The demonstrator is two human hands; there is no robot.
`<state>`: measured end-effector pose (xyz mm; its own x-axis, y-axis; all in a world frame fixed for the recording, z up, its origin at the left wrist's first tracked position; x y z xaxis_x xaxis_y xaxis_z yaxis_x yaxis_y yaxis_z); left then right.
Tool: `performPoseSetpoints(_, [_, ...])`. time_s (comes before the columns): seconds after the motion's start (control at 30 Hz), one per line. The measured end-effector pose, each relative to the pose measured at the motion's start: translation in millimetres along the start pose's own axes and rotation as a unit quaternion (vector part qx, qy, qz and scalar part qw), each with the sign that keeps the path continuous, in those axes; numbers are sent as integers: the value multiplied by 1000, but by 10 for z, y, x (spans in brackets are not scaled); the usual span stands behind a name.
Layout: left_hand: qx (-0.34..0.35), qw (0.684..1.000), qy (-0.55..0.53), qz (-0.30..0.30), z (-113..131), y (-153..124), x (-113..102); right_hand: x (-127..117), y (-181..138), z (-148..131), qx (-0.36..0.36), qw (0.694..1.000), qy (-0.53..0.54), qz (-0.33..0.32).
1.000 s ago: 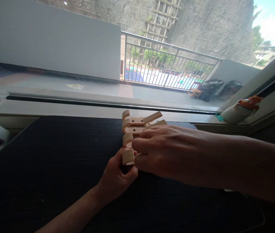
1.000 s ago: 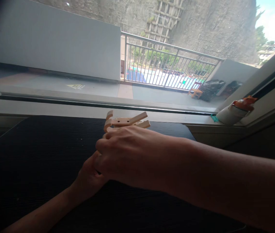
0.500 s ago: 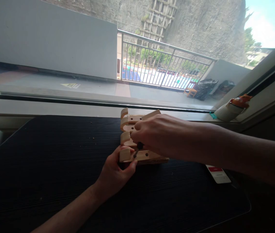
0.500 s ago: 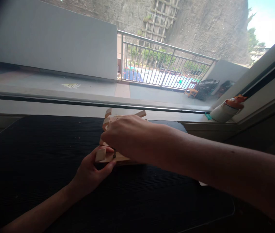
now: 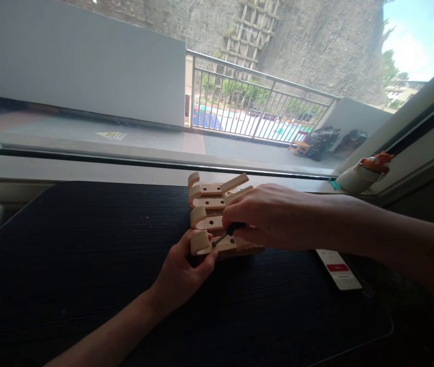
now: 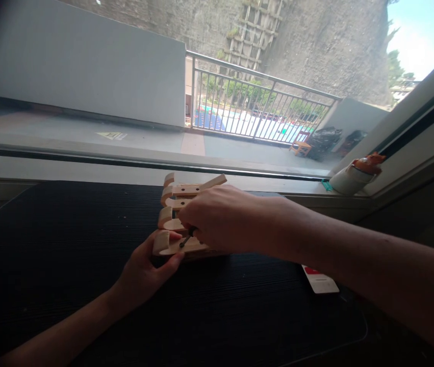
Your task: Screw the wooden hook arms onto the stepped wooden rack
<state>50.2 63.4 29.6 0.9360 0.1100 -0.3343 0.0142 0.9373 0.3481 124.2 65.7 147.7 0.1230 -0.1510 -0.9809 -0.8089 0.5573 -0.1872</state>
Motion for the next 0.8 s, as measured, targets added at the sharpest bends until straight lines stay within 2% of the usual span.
performPoseSetpoints(0.17, [11,1000,-3,4,17,-4,-9,-62,63,-173,-74,997,-14,14])
performPoseSetpoints(0.27, [10,1000,-10,-3,4,-22,4,-70,42,-236,-91,995,-22,20])
performPoseSetpoints(0.47, [5,1000,-20,-1,-32,-34,16,40,115,-303,-50,993,-97,-32])
performPoseSetpoints(0.67, [9,1000,-23,15,-27,-31,15,68,178,-88,33,998,-36,-47])
performPoseSetpoints(0.8, [8,999,-31,7,-37,-25,24,-10,186,-125,27,998,-42,-34])
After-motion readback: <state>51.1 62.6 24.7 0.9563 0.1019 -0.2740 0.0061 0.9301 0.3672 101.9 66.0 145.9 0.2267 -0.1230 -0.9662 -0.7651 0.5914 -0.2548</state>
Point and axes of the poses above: each hand's wrist, its own y-axis towards the middle knuckle, its own x-axis out of the palm, z = x × y, the point moved 9 cm from there along y, towards the middle knuckle, and after that the axes turned 6 degrees about z, right-handed, at the moved point
